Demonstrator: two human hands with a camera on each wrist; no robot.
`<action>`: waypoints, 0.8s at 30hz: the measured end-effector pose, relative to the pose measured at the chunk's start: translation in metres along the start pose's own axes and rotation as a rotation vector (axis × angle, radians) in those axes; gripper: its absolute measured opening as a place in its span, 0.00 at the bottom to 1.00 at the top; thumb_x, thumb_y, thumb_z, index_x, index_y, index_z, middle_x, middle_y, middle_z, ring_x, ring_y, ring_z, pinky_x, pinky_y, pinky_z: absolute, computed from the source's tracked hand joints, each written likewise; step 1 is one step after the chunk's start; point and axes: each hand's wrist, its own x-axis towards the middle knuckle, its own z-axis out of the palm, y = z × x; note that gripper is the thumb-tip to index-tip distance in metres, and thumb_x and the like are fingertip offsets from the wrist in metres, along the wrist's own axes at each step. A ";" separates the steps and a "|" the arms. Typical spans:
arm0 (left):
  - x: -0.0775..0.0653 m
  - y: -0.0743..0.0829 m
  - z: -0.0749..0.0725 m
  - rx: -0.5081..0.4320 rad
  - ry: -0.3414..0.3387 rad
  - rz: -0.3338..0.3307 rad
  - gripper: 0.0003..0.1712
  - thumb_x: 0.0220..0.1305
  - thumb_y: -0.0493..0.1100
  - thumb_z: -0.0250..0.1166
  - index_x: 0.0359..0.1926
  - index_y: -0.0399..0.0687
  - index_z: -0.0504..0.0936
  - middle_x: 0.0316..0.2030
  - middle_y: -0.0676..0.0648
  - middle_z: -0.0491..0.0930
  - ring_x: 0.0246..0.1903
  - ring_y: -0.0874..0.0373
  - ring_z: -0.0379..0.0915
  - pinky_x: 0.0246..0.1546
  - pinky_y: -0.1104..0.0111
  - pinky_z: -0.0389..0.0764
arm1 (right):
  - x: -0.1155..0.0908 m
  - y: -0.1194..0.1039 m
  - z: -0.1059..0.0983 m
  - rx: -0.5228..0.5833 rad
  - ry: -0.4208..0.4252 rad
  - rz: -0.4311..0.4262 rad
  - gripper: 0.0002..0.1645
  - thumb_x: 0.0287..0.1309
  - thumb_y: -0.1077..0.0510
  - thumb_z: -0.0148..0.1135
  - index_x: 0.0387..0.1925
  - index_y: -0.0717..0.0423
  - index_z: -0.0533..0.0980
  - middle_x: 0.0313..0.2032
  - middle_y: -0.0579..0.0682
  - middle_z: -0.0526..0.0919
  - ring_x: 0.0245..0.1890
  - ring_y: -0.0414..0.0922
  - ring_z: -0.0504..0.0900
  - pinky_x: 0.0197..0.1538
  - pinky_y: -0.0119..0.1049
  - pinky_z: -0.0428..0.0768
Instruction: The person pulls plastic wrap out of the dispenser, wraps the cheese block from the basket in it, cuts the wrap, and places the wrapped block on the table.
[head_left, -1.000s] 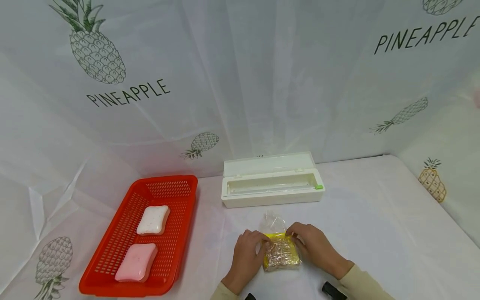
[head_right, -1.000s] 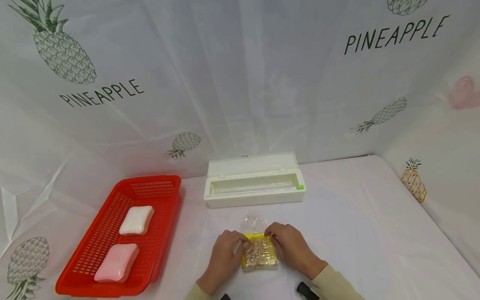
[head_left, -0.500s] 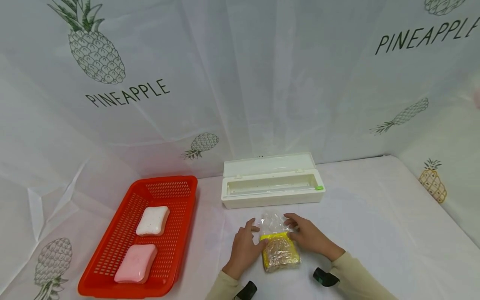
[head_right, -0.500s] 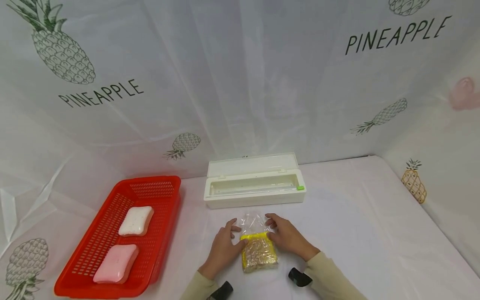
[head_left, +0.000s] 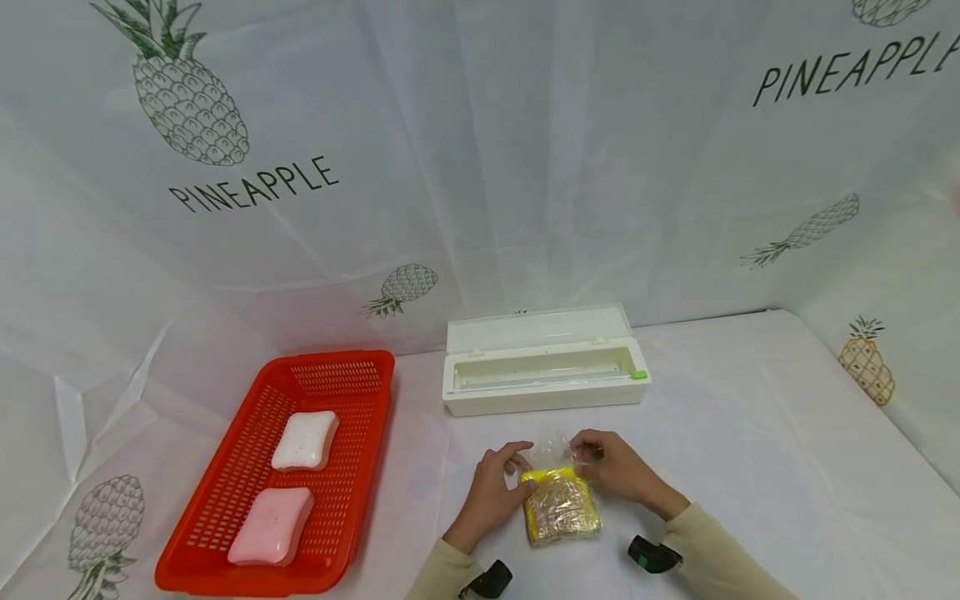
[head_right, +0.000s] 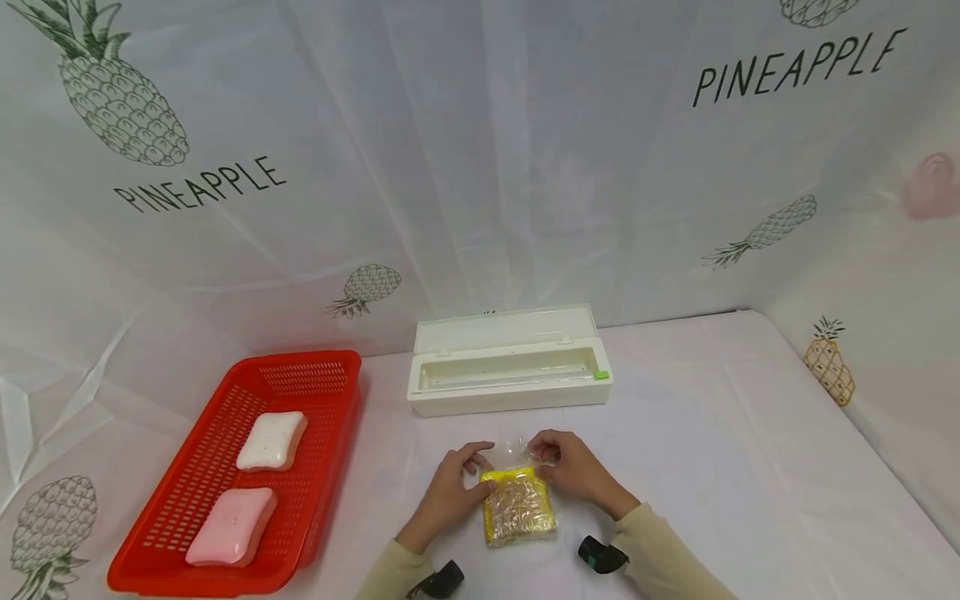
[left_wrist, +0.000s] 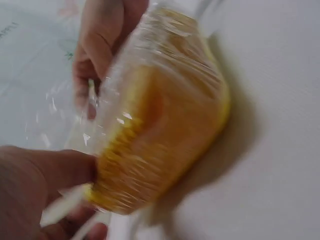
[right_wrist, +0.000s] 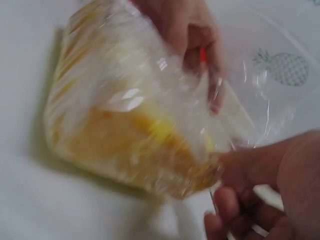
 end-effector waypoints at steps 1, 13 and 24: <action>-0.001 -0.001 0.001 0.016 0.004 0.033 0.25 0.63 0.35 0.75 0.61 0.46 0.84 0.44 0.52 0.84 0.42 0.58 0.70 0.45 0.64 0.69 | -0.001 0.001 0.000 -0.017 0.020 -0.039 0.13 0.56 0.72 0.72 0.42 0.59 0.83 0.38 0.45 0.82 0.38 0.36 0.77 0.44 0.35 0.80; -0.013 -0.004 0.004 0.227 0.102 0.399 0.06 0.63 0.39 0.77 0.39 0.54 0.89 0.48 0.56 0.83 0.47 0.60 0.73 0.50 0.59 0.72 | -0.023 -0.002 0.001 -0.379 0.119 -0.456 0.29 0.51 0.78 0.72 0.48 0.46 0.82 0.51 0.41 0.86 0.52 0.42 0.84 0.53 0.46 0.85; -0.031 0.003 -0.009 0.505 0.020 0.538 0.14 0.66 0.41 0.75 0.51 0.60 0.91 0.61 0.58 0.82 0.58 0.60 0.75 0.59 0.59 0.76 | -0.046 -0.009 -0.007 -0.589 0.077 -0.642 0.42 0.45 0.70 0.70 0.66 0.51 0.77 0.55 0.39 0.85 0.52 0.40 0.84 0.52 0.44 0.83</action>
